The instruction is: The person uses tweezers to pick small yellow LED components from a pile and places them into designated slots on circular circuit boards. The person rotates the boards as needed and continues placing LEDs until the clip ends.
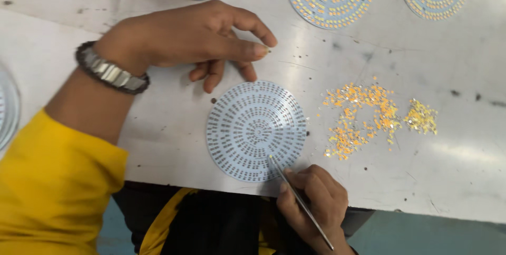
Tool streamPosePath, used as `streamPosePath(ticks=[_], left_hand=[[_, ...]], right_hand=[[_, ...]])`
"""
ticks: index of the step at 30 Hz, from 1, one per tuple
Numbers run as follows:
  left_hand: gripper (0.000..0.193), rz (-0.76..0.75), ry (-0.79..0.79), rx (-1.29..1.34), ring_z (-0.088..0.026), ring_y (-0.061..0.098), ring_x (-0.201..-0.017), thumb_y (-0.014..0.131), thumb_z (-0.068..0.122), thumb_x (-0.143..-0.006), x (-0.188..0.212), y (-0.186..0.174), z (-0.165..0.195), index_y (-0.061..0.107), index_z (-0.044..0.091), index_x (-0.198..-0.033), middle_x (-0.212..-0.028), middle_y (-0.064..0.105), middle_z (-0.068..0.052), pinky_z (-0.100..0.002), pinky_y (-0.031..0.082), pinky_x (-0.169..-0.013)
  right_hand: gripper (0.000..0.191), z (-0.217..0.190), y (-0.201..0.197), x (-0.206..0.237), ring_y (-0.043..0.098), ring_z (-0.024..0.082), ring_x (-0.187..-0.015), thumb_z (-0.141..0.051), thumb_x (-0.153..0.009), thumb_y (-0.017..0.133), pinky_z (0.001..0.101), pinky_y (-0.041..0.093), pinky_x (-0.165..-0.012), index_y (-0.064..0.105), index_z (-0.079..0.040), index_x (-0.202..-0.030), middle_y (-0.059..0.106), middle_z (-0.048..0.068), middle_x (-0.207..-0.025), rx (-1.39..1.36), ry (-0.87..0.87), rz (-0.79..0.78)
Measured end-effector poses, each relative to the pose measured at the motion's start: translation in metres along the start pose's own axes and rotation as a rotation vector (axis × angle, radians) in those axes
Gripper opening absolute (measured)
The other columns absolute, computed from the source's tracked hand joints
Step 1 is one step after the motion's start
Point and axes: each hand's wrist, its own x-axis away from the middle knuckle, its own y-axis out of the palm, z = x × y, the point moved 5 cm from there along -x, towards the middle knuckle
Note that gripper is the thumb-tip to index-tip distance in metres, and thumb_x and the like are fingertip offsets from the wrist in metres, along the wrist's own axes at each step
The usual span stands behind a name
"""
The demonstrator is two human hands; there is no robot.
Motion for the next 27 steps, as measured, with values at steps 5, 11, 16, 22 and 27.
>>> streamPosePath(ticks=[5, 11, 16, 22, 27], left_hand=[[0.065, 0.035, -0.053, -0.018, -0.014, 0.067, -0.039, 0.063, 0.047, -0.084, -0.001, 0.000, 0.001, 0.060, 0.007, -0.134, -0.089, 0.081, -0.019, -0.021, 0.047, -0.030], [0.062, 0.054, -0.070, -0.040, -0.013, 0.067, -0.038, 0.063, 0.047, -0.084, 0.000, 0.000, 0.005, 0.061, 0.007, -0.133, -0.087, 0.081, -0.019, -0.021, 0.046, -0.029], [0.062, 0.045, -0.035, -0.034, -0.012, 0.067, -0.038, 0.063, 0.048, -0.085, -0.001, 0.000, 0.003, 0.061, 0.007, -0.133, -0.087, 0.081, -0.018, -0.020, 0.047, -0.029], [0.062, 0.015, -0.080, -0.008, -0.012, 0.065, -0.037, 0.062, 0.045, -0.087, 0.000, 0.001, 0.003, 0.061, 0.009, -0.137, -0.088, 0.083, -0.016, -0.022, 0.046, -0.030], [0.058, 0.026, -0.127, -0.051, -0.014, 0.061, -0.033, 0.060, 0.039, -0.087, 0.000, 0.001, 0.005, 0.062, 0.010, -0.137, -0.083, 0.082, -0.015, -0.024, 0.044, -0.028]], right_hand=[[0.013, 0.007, -0.005, -0.017, 0.062, 0.016, -0.056, -0.009, -0.079, 0.078, 0.0272, 0.046, -0.051, 0.070, -0.002, -0.087, 0.067, 0.007, -0.074, -0.035, -0.006, -0.074], [0.015, 0.008, -0.004, -0.019, 0.061, 0.013, -0.056, -0.006, -0.078, 0.078, 0.0264, 0.046, -0.052, 0.069, 0.000, -0.087, 0.067, 0.006, -0.074, -0.044, 0.024, -0.041], [0.016, 0.006, -0.003, -0.022, 0.060, 0.013, -0.053, -0.005, -0.076, 0.079, 0.0264, 0.044, -0.049, 0.070, 0.000, -0.088, 0.066, 0.006, -0.071, -0.035, 0.043, -0.051], [0.017, 0.007, -0.008, -0.015, 0.060, 0.015, -0.056, -0.007, -0.075, 0.080, 0.0260, 0.044, -0.052, 0.070, -0.001, -0.088, 0.064, 0.006, -0.070, -0.069, 0.013, -0.033], [0.013, 0.032, -0.037, 0.009, 0.056, 0.013, -0.052, -0.002, -0.072, 0.073, 0.0259, 0.040, -0.049, 0.070, 0.000, -0.084, 0.060, 0.005, -0.065, -0.032, 0.190, 0.140]])
